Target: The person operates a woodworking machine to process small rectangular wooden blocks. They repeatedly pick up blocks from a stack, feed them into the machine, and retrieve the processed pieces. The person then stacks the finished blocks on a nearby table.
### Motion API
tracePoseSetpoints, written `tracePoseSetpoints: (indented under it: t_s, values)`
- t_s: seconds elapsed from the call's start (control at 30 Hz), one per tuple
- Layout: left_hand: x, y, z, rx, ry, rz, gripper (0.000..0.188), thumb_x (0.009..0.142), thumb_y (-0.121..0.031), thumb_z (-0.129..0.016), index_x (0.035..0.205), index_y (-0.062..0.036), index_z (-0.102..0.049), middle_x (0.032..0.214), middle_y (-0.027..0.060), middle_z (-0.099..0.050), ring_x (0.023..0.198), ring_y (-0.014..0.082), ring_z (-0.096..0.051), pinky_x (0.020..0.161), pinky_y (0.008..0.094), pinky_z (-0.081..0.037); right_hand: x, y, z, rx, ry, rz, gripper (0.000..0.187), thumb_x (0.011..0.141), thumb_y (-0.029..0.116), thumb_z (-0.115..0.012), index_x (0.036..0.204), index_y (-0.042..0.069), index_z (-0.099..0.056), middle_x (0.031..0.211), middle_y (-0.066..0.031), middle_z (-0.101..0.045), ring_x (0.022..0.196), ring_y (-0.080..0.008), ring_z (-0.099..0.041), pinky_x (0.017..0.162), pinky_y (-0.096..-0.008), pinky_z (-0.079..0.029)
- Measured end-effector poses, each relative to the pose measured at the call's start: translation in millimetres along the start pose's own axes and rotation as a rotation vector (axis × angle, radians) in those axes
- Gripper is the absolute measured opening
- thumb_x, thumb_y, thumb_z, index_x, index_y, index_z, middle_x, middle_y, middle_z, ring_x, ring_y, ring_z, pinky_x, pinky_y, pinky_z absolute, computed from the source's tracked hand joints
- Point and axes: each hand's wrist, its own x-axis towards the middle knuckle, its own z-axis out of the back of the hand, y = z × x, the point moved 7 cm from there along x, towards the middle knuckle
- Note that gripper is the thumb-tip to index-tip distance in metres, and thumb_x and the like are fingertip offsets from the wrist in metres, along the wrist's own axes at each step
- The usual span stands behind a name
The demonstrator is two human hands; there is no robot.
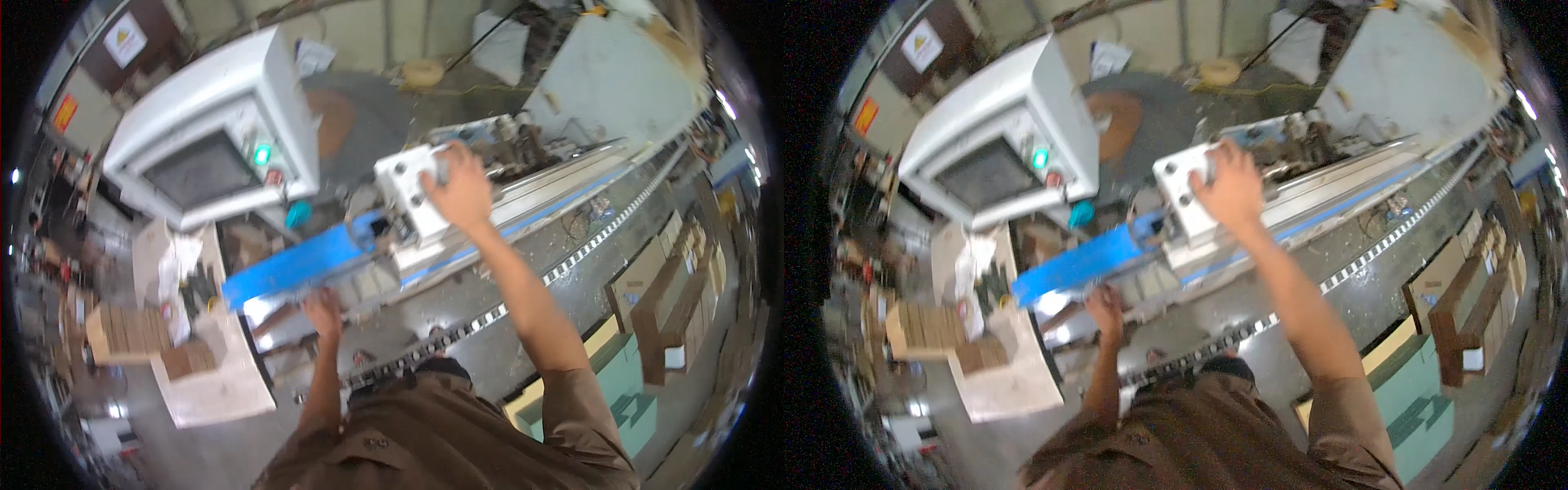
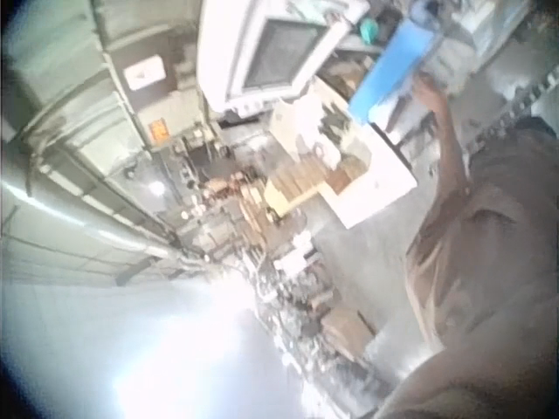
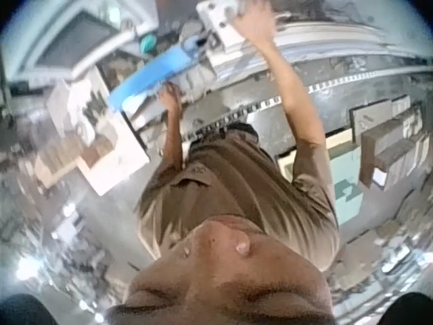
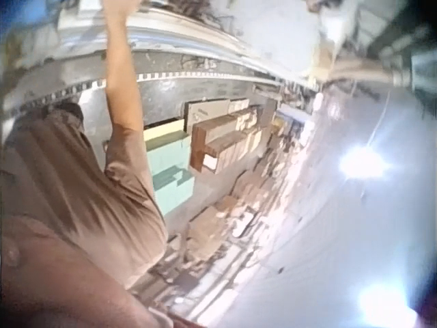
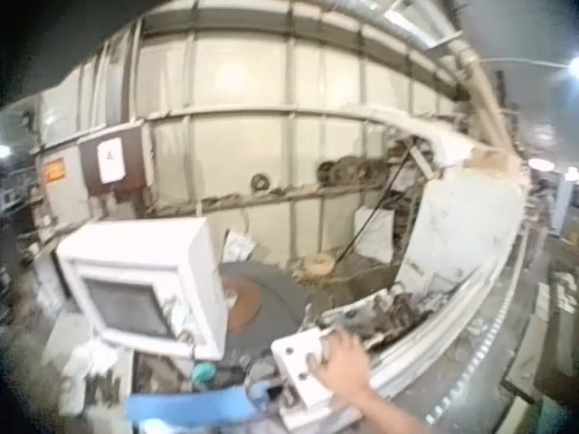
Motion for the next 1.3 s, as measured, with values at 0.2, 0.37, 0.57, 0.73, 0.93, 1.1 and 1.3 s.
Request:
tracePoseSetpoints:
  t_s: [0.2, 0.37, 0.57, 0.73, 0.93, 1.1, 1.3]
  values:
    - [-2, 71, 120, 0.221, -0.033, 0.079, 0.046, 0.094, -0.024, -0.073, 0.136, -0.0066, -0.066, 0.129, 0.0143, -0.066, 0.126, 0.0364, -0.057, 0.115, 0.0521, -0.036, -1, -4, -2, -0.058, -0.012, 0.000, 0.053, 0.090, 0.047, -0.072, 0.128, 0.010, -0.069, 0.150, -0.0124, -0.057, 0.127, -0.0390, -0.060, 0.105, -0.0498, -0.051]
    - [-5, 112, 129, 0.348, 0.169, 0.050, 0.057, 0.092, -0.017, -0.072, 0.147, -0.0099, -0.059, 0.144, 0.0101, -0.061, 0.135, 0.0304, -0.053, 0.119, 0.0496, -0.031, 0, -1, -7, -0.052, 0.020, -0.003, 0.054, 0.091, 0.048, -0.072, 0.130, 0.010, -0.068, 0.151, -0.0123, -0.057, 0.131, -0.0384, -0.058, 0.107, -0.0492, -0.051]
    - [13, 94, 138, 0.261, 0.139, -0.019, 0.049, 0.086, -0.002, -0.071, 0.134, -0.0140, -0.070, 0.127, 0.0118, -0.065, 0.123, 0.0323, -0.058, 0.112, 0.0503, -0.034, 0, -3, -5, -0.057, 0.009, 0.004, 0.056, 0.092, 0.049, -0.070, 0.132, 0.010, -0.068, 0.156, -0.0133, -0.054, 0.133, -0.0386, -0.056, 0.109, -0.0496, -0.049]
    - [5, 25, 104, 0.165, 0.177, -0.050, 0.043, 0.091, -0.016, -0.067, 0.133, -0.0185, -0.070, 0.133, 0.0099, -0.061, 0.128, 0.0316, -0.056, 0.114, 0.0566, -0.035, 1, -3, -7, -0.057, 0.023, -0.007, 0.055, 0.092, 0.048, -0.071, 0.131, 0.010, -0.068, 0.156, -0.0136, -0.054, 0.134, -0.0390, -0.056, 0.110, -0.0495, -0.049]
    - [8, -37, 11, 0.040, 0.206, -0.088, 0.047, 0.093, -0.013, -0.065, 0.139, -0.0228, -0.066, 0.132, 0.0054, -0.061, 0.127, 0.0302, -0.056, 0.118, 0.0593, -0.036, -1, 3, -5, -0.046, 0.021, 0.026, 0.055, 0.092, 0.048, -0.070, 0.131, 0.009, -0.068, 0.156, -0.0147, -0.054, 0.133, -0.0405, -0.056, 0.109, -0.0503, -0.049]
    - [17, -60, -13, -0.056, 0.057, -0.214, 0.039, 0.088, -0.006, -0.063, 0.123, -0.0188, -0.077, 0.123, 0.0027, -0.067, 0.119, 0.0267, -0.060, 0.110, 0.0524, -0.041, -2, 0, -2, -0.035, 0.017, 0.019, 0.055, 0.092, 0.048, -0.070, 0.130, 0.007, -0.068, 0.155, -0.0149, -0.054, 0.132, -0.0421, -0.055, 0.107, -0.0515, -0.049]
    - [14, -63, -19, -0.009, 0.080, -0.292, 0.053, 0.083, -0.001, -0.065, 0.130, -0.0215, -0.076, 0.124, 0.0039, -0.066, 0.120, 0.0283, -0.059, 0.111, 0.0530, -0.039, 0, 0, -4, -0.026, 0.014, 0.017, 0.055, 0.092, 0.048, -0.070, 0.129, 0.008, -0.068, 0.155, -0.0143, -0.054, 0.134, -0.0414, -0.055, 0.107, -0.0518, -0.050]
